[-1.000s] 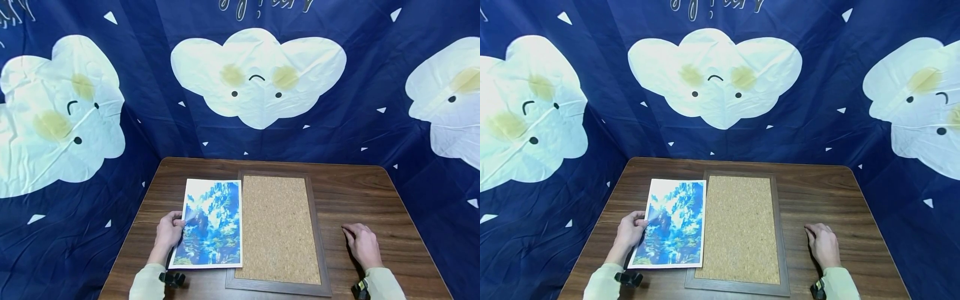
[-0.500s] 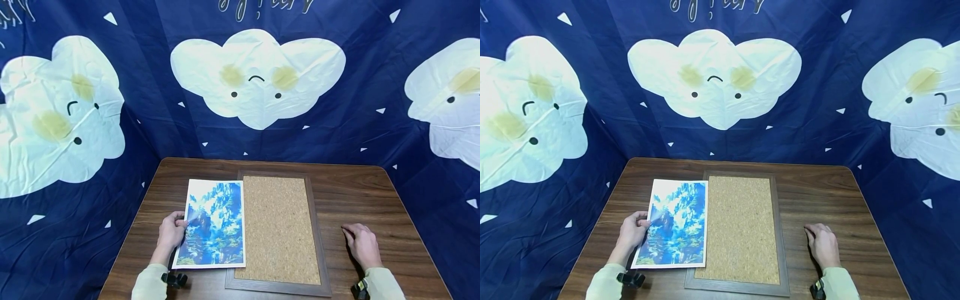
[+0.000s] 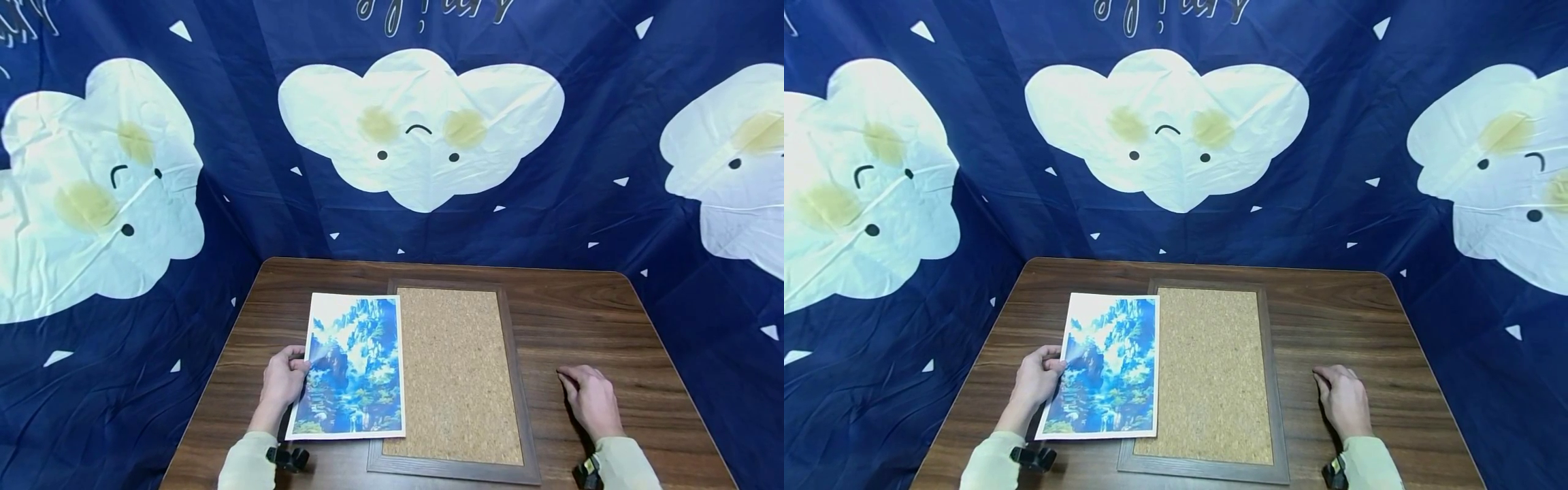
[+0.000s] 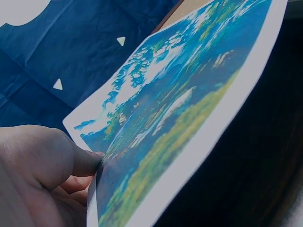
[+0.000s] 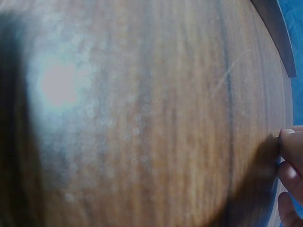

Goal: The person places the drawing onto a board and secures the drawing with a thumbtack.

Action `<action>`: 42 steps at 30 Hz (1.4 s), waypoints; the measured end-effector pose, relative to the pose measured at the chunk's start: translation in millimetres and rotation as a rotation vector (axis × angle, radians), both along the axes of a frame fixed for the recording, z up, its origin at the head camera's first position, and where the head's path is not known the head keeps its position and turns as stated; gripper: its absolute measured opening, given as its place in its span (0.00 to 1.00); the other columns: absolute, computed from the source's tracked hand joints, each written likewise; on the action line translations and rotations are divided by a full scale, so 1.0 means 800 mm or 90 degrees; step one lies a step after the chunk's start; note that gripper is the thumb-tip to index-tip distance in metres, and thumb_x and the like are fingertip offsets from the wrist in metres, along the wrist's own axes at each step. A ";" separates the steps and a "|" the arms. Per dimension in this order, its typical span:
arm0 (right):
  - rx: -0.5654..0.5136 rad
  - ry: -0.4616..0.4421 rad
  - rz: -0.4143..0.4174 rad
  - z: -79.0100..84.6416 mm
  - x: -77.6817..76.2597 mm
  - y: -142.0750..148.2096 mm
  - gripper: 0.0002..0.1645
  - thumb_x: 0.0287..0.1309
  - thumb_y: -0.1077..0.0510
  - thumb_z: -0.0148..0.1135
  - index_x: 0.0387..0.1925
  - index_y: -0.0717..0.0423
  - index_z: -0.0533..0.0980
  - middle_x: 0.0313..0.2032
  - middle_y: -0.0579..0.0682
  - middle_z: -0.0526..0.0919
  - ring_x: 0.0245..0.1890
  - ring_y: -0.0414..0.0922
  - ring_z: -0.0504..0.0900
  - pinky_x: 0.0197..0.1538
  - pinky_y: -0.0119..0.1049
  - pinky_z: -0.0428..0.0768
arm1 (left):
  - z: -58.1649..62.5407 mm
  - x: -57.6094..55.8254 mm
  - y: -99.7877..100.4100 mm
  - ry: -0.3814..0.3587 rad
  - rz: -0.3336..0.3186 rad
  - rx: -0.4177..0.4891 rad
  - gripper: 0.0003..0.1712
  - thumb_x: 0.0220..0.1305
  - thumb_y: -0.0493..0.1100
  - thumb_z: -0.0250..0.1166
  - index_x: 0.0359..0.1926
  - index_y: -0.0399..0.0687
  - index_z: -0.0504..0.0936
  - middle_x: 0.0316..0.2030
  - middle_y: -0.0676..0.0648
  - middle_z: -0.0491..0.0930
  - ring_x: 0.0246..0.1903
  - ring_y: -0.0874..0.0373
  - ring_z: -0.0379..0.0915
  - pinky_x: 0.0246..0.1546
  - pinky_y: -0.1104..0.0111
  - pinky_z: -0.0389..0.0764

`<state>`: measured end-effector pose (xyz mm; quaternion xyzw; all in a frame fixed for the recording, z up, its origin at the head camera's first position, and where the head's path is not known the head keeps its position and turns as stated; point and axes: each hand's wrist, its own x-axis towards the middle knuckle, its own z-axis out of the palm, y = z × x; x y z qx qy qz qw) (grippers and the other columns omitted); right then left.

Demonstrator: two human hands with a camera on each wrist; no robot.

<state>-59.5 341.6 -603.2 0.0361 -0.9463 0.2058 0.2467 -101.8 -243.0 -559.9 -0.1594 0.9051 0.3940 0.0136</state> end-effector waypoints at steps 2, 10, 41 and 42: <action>0.000 0.000 -0.002 0.000 0.000 0.000 0.09 0.51 0.73 0.76 0.34 0.61 0.88 0.32 0.56 0.88 0.35 0.59 0.86 0.40 0.59 0.81 | -0.001 0.000 0.001 0.004 -0.003 0.001 0.17 0.70 0.35 0.65 0.58 0.40 0.84 0.33 0.47 0.90 0.32 0.57 0.80 0.42 0.58 0.75; -0.004 0.001 -0.005 -0.002 0.000 0.000 0.09 0.51 0.72 0.75 0.34 0.61 0.88 0.32 0.56 0.88 0.35 0.59 0.86 0.40 0.59 0.80 | -0.001 0.001 0.010 0.004 -0.015 0.009 0.17 0.70 0.35 0.65 0.58 0.40 0.83 0.30 0.49 0.89 0.32 0.56 0.79 0.42 0.58 0.76; -0.003 0.003 -0.008 -0.003 -0.001 0.000 0.09 0.50 0.73 0.76 0.34 0.61 0.89 0.32 0.56 0.88 0.34 0.59 0.86 0.39 0.58 0.81 | -0.011 -0.002 0.046 0.028 -0.034 0.028 0.16 0.67 0.34 0.67 0.55 0.42 0.85 0.28 0.52 0.88 0.33 0.56 0.79 0.45 0.55 0.77; -0.003 0.003 -0.007 -0.003 -0.001 0.000 0.09 0.50 0.73 0.76 0.34 0.61 0.89 0.32 0.56 0.88 0.34 0.59 0.86 0.39 0.58 0.81 | -0.012 -0.002 0.046 0.026 -0.035 0.030 0.16 0.67 0.34 0.67 0.55 0.42 0.85 0.28 0.52 0.88 0.33 0.56 0.79 0.45 0.55 0.77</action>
